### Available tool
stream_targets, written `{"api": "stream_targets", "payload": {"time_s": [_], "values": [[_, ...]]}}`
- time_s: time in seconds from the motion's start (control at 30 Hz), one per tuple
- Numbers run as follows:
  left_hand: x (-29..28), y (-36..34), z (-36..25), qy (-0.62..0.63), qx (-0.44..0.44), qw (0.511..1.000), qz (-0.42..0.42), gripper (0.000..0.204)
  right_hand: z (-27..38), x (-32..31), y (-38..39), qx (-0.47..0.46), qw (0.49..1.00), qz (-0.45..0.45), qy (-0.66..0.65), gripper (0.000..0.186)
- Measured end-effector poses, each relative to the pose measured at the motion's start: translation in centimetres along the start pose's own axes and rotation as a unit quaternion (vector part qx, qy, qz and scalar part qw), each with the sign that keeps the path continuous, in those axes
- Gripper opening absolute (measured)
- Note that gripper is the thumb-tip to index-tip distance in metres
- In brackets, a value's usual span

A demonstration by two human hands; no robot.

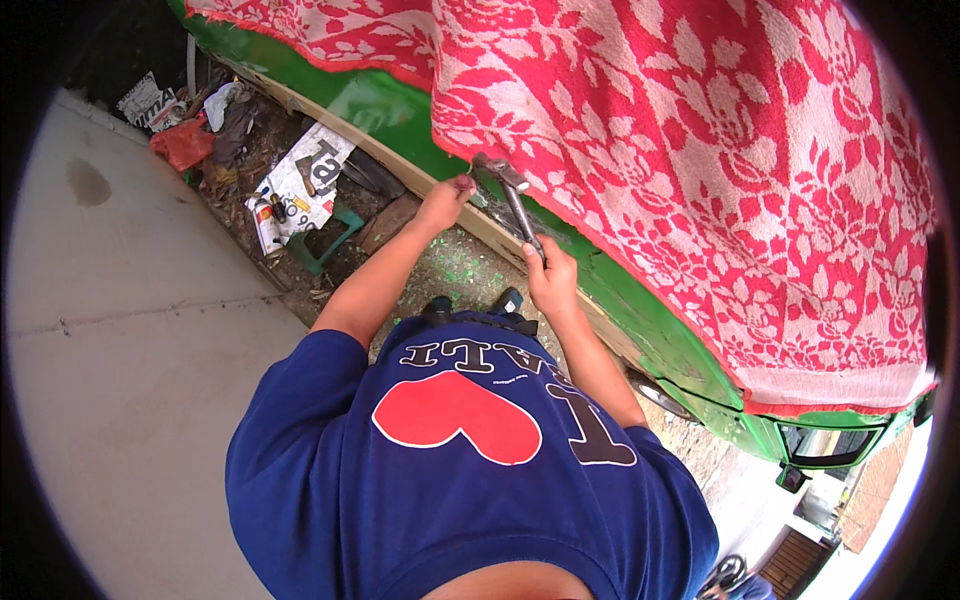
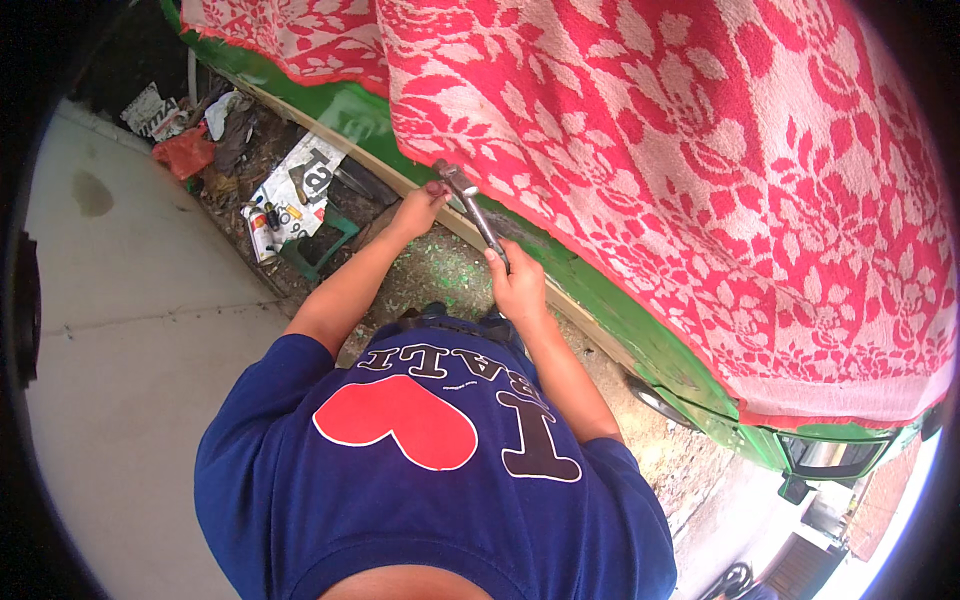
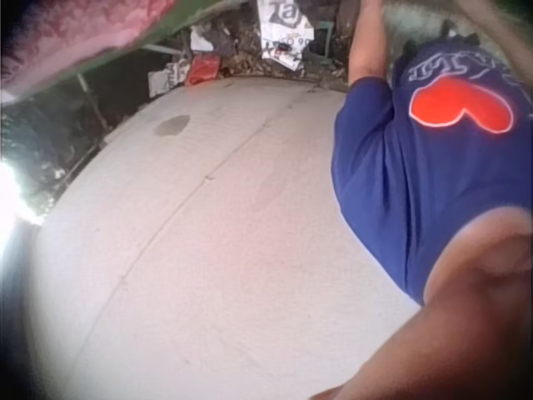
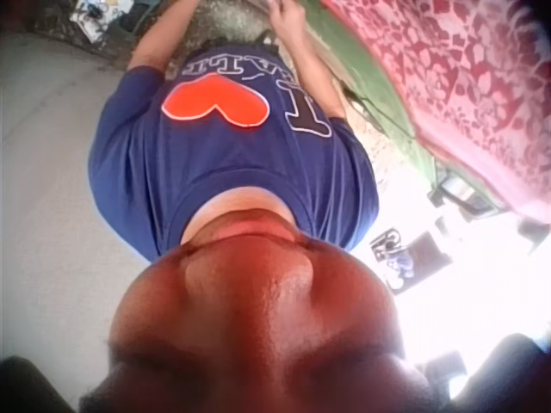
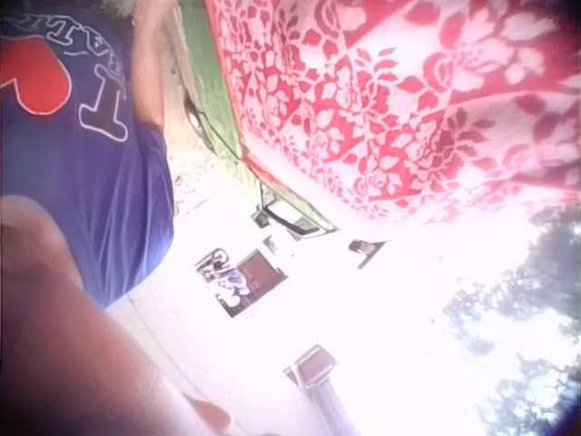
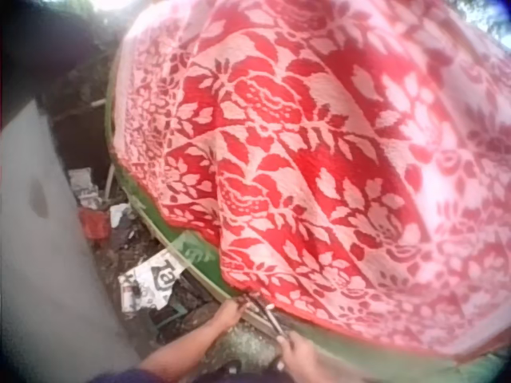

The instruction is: The person uses a hammer to repeatedly strike a small area on the side of a green vehicle. The person holds a nail or pin against the panel and taps it with the hammer, then continues hammering the same spot for an extended period.

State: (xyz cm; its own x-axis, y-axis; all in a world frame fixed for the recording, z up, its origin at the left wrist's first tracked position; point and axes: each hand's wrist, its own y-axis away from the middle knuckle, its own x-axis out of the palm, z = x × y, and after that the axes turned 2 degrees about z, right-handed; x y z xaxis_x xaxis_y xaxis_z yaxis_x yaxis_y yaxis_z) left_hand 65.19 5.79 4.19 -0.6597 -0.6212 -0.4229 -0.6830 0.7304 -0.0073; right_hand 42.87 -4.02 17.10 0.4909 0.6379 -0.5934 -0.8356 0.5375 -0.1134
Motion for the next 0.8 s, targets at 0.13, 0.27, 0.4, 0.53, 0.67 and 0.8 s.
{"api": "stream_targets", "payload": {"time_s": [0.13, 0.27, 0.4, 0.53, 0.67, 0.8], "values": [[0.5, 1.0, 0.2, -0.026, -0.011, 1.000, -0.009, 0.021, -1.9, 0.8, -0.6, -0.015, 0.988, 0.063, 0.141, 0.030], [0.3, 4.0, 4.2, 0.066, -0.038, 0.996, -0.046, 0.017, -1.5, -0.1, 0.5, 0.056, 0.997, 0.029, 0.036, 0.030], [0.2, 5.7, 5.9, 0.198, -0.055, 0.976, -0.068, 0.015, -2.0, -0.8, 0.2, 0.083, 0.996, -0.002, -0.033, 0.029], [0.5, 5.3, 4.4, 0.246, -0.046, 0.966, -0.063, 0.016, -2.0, -1.7, 0.1, 0.090, 0.995, 0.013, -0.029, 0.030], [0.4, 4.5, 3.6, 0.243, -0.029, 0.967, -0.069, 0.017, -2.1, -1.8, 1.0, 0.116, 0.993, 0.026, -0.019, 0.030], [0.1, 4.2, 2.1, 0.215, -0.017, 0.974, -0.064, 0.016, -2.6, -2.2, 1.7, 0.127, 0.991, 0.019, -0.028, 0.030]]}}
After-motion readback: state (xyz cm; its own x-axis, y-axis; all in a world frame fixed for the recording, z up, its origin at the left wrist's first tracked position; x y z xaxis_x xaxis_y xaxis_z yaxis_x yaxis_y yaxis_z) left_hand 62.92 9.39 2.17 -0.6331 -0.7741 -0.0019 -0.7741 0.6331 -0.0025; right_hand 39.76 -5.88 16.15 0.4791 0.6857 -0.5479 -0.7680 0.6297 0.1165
